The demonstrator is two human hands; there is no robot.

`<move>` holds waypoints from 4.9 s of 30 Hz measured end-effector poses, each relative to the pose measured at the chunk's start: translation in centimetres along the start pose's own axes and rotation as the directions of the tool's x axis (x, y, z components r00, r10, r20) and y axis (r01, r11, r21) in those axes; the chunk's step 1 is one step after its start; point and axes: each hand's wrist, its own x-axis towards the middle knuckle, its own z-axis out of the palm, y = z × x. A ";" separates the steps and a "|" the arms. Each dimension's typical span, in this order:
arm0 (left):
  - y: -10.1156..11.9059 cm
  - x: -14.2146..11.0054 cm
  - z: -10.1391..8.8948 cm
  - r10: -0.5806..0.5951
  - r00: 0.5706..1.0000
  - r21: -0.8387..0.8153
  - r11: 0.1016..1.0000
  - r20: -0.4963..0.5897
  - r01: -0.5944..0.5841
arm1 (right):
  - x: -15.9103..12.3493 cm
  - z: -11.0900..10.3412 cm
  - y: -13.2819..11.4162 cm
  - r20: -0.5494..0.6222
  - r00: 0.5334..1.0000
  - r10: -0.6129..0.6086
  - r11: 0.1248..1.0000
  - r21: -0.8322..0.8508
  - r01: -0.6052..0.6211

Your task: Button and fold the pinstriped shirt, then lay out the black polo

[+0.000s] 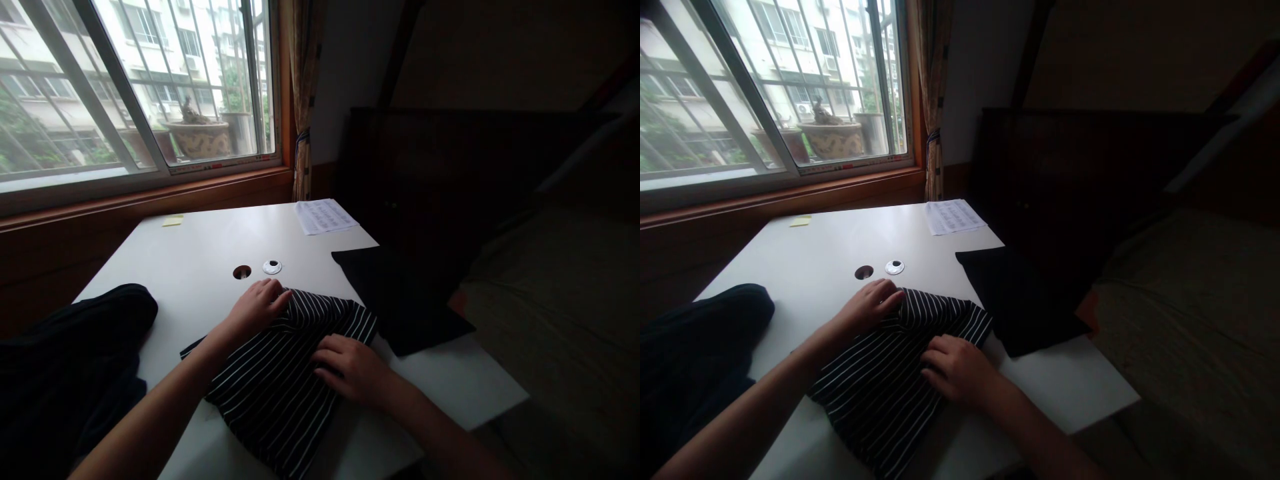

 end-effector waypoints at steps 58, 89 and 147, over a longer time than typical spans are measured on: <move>-4.9 12.7 5.1 -0.315 0.932 -0.504 0.783 0.182 0.363 | 2.1 2.8 3.0 0.130 0.986 0.106 0.989 -0.116 -0.091; -2.0 8.1 9.6 0.376 0.910 0.196 0.892 0.177 -0.407 | -3.0 2.0 -3.1 0.255 0.956 -0.146 0.987 0.099 0.124; -4.0 -20.9 1.6 0.186 0.967 0.581 0.774 0.172 -0.252 | -0.3 5.2 -4.6 0.293 0.955 -0.034 0.989 0.149 -0.011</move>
